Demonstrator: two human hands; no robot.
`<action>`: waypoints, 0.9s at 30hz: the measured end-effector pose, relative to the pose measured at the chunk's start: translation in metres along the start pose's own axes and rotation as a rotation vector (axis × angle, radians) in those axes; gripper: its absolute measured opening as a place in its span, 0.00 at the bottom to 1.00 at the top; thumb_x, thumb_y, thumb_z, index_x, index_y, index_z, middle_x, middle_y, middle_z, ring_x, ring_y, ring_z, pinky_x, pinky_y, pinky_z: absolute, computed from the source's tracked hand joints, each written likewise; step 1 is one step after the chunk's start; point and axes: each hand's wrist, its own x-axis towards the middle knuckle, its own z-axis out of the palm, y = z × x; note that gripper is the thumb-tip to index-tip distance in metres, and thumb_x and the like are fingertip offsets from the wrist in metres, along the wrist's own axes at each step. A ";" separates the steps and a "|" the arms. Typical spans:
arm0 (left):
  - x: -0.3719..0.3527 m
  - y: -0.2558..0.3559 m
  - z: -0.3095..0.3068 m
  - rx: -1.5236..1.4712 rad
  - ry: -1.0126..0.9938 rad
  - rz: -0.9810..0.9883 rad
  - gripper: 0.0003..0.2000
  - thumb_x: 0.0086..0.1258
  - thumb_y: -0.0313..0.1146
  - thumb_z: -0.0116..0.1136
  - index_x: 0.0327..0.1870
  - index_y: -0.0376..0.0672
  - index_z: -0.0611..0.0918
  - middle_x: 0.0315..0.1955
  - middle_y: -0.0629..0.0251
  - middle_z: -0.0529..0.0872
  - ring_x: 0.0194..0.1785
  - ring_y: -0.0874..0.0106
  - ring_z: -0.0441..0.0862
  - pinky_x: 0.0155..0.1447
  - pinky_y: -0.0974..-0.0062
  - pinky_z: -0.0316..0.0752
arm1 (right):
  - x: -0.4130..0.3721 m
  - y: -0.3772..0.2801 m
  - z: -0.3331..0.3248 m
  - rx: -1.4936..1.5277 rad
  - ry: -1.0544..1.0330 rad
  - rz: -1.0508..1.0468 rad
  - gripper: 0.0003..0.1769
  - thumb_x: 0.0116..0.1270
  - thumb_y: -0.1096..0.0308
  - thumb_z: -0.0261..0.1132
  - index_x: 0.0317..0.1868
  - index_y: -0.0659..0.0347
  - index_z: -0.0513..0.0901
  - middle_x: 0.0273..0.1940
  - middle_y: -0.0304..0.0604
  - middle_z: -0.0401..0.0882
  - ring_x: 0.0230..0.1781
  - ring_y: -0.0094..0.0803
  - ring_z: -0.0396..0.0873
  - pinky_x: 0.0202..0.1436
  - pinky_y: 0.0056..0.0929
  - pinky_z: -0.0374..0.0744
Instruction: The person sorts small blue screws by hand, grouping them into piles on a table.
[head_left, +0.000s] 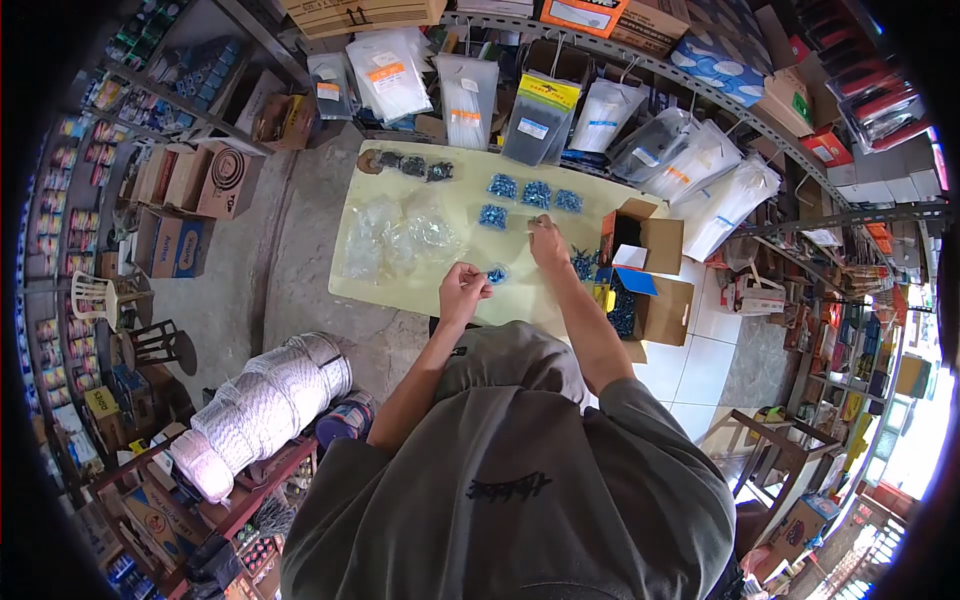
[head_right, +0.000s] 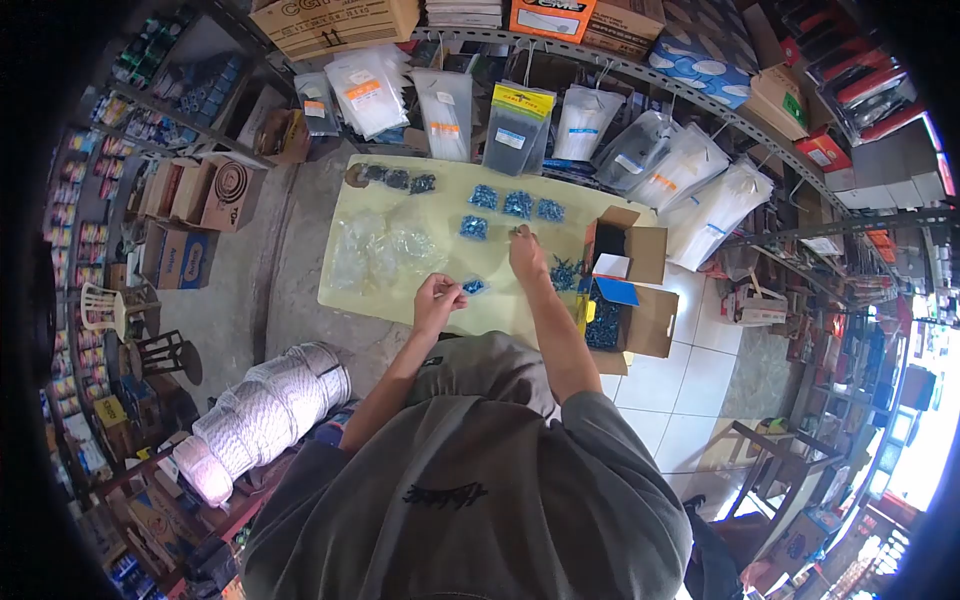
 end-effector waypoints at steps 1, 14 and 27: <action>-0.001 0.000 -0.001 -0.012 0.002 -0.006 0.06 0.67 0.24 0.57 0.41 0.34 0.73 0.32 0.59 0.79 0.33 0.69 0.84 0.39 0.72 0.85 | -0.001 0.003 0.003 -0.106 -0.028 -0.030 0.15 0.61 0.75 0.60 0.50 0.62 0.80 0.48 0.52 0.77 0.50 0.49 0.78 0.51 0.44 0.80; 0.003 -0.004 0.001 -0.009 0.015 -0.012 0.06 0.67 0.23 0.58 0.39 0.35 0.74 0.29 0.62 0.78 0.29 0.71 0.84 0.35 0.74 0.84 | -0.058 -0.052 -0.078 0.375 0.102 -0.021 0.08 0.57 0.77 0.63 0.38 0.63 0.83 0.38 0.48 0.81 0.34 0.42 0.83 0.40 0.34 0.82; 0.005 -0.008 0.005 -0.010 -0.019 0.009 0.06 0.68 0.23 0.57 0.40 0.33 0.73 0.30 0.62 0.77 0.30 0.71 0.83 0.34 0.75 0.84 | -0.065 -0.027 -0.087 0.225 0.147 0.081 0.13 0.58 0.77 0.63 0.46 0.66 0.81 0.44 0.55 0.80 0.44 0.46 0.82 0.45 0.40 0.81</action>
